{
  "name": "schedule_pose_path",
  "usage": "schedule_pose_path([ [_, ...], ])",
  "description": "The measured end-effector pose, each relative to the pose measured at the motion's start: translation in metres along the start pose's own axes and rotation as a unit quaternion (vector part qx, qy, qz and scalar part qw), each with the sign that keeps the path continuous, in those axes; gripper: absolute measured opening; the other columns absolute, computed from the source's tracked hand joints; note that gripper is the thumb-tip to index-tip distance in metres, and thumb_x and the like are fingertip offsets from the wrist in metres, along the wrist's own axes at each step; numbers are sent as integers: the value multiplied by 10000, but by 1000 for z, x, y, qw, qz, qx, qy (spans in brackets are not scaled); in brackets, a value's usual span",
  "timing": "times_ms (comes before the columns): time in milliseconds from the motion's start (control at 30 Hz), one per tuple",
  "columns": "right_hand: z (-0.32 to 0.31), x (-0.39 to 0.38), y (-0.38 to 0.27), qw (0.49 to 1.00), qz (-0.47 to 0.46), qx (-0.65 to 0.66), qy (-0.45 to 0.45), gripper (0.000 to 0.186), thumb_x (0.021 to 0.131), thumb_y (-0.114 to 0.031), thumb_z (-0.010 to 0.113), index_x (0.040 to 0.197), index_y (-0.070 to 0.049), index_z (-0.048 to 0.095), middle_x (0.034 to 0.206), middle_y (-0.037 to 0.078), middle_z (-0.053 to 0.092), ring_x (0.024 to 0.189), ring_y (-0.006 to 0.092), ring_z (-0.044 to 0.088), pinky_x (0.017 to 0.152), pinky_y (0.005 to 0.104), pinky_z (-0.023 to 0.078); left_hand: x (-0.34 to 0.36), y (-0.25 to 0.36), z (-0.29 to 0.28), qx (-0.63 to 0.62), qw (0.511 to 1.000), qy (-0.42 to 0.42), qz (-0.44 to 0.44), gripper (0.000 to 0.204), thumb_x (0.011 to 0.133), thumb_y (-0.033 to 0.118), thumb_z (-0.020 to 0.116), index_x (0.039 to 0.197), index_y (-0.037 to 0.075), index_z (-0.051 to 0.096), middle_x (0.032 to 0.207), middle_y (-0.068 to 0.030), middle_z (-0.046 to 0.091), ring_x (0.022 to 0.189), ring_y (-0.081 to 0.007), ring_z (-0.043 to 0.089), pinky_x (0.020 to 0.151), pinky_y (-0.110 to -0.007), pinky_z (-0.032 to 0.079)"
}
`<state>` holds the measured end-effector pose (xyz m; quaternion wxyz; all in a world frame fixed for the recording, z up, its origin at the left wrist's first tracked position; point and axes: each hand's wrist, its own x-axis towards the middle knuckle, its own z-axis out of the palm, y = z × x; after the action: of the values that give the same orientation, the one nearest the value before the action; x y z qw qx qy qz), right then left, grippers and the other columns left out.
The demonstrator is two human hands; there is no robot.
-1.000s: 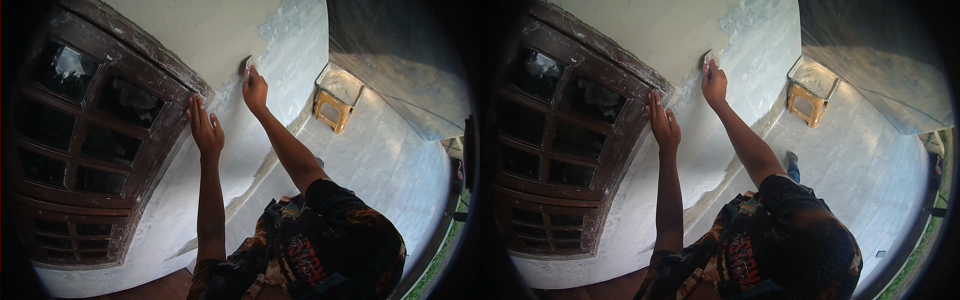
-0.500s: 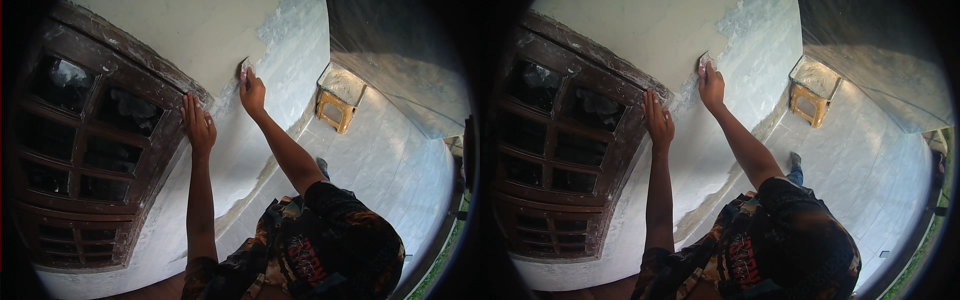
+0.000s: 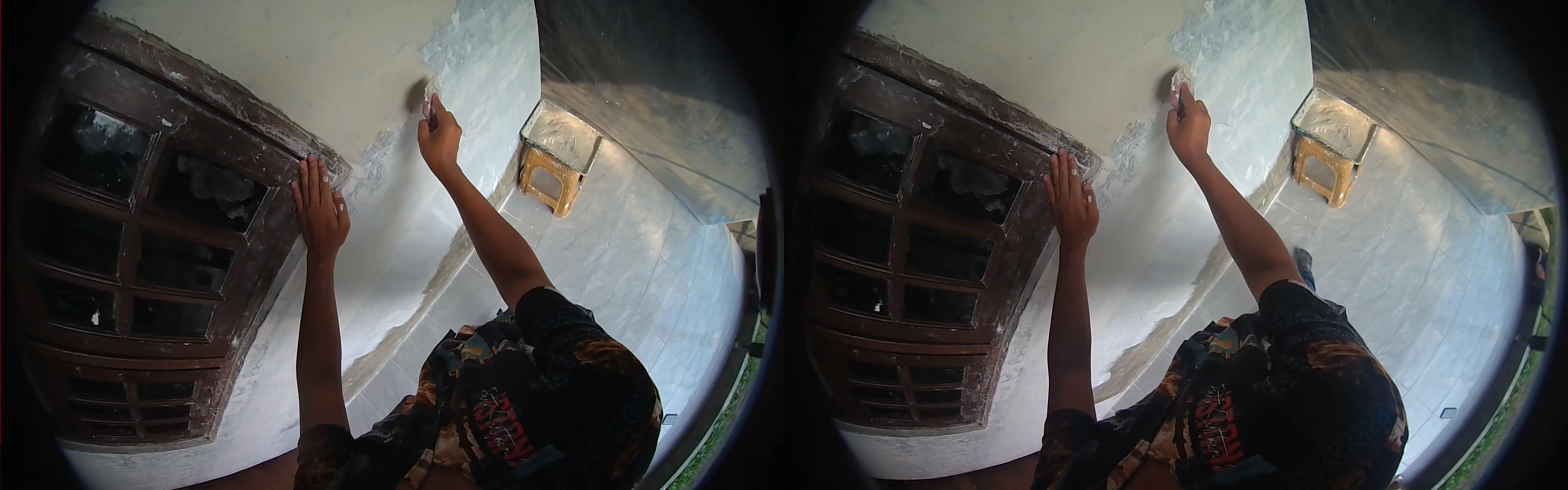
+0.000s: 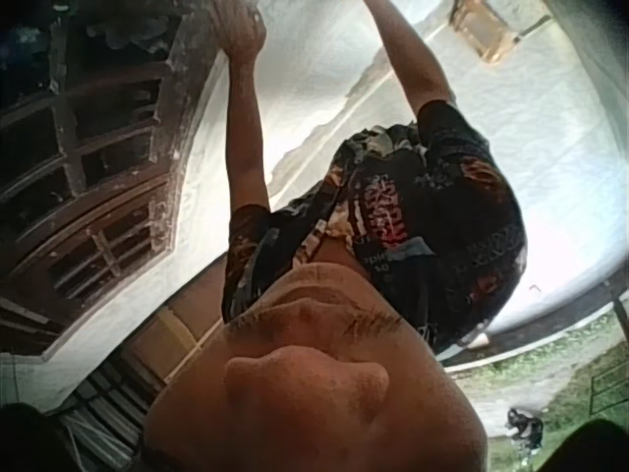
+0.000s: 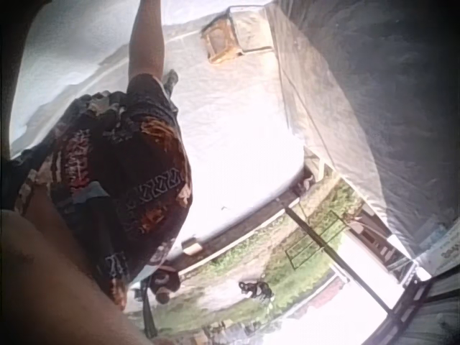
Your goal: The person applies wall putty to a wall surface near a window frame using a scraper.
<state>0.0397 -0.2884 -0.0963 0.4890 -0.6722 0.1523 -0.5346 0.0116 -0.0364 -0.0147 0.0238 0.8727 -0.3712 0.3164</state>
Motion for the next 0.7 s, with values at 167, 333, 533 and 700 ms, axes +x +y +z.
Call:
schedule_pose_path([
  [167, 20, -16, -3, 999, -2, -3, -40, 563, 751, 11, 653, 1302, 54, 545, 797, 187, 583, 701, 312, 593, 662, 406, 500, -1, 0, 1, -1, 1000, -1, -11, 575, 975, 206, 318, 1496, -38, 299, 1594, -180, 244, 1499, -337, 163, 1179, -565, 115],
  [333, 31, -60, -35, 999, -8, 33, -37, 593, 729, 46, 642, 1308, 91, 524, 731, 138, 550, 653, 248, 547, 613, 358, 477, 0, 2, -1, -11, 1000, -1, -14, 571, 979, 205, 320, 1496, -36, 296, 1591, -179, 250, 1497, -338, 167, 1177, -571, 112],
  [533, 4, -115, -82, 983, -6, 109, -149, 572, 751, 39, 654, 1312, 36, 546, 758, 148, 559, 669, 272, 572, 612, 369, 489, -3, 0, -1, -21, 1000, 1, -16, 549, 988, 198, 293, 1485, -34, 317, 1590, -179, 253, 1496, -338, 173, 1176, -576, 113],
  [700, -33, -44, -81, 990, -7, 122, -75, 520, 781, 32, 635, 1297, 29, 574, 708, 121, 539, 580, 198, 518, 556, 314, 450, -3, 0, -3, -18, 1000, 3, -17, 548, 986, 198, 302, 1481, -36, 325, 1587, -180, 260, 1495, -339, 178, 1177, -570, 116],
])
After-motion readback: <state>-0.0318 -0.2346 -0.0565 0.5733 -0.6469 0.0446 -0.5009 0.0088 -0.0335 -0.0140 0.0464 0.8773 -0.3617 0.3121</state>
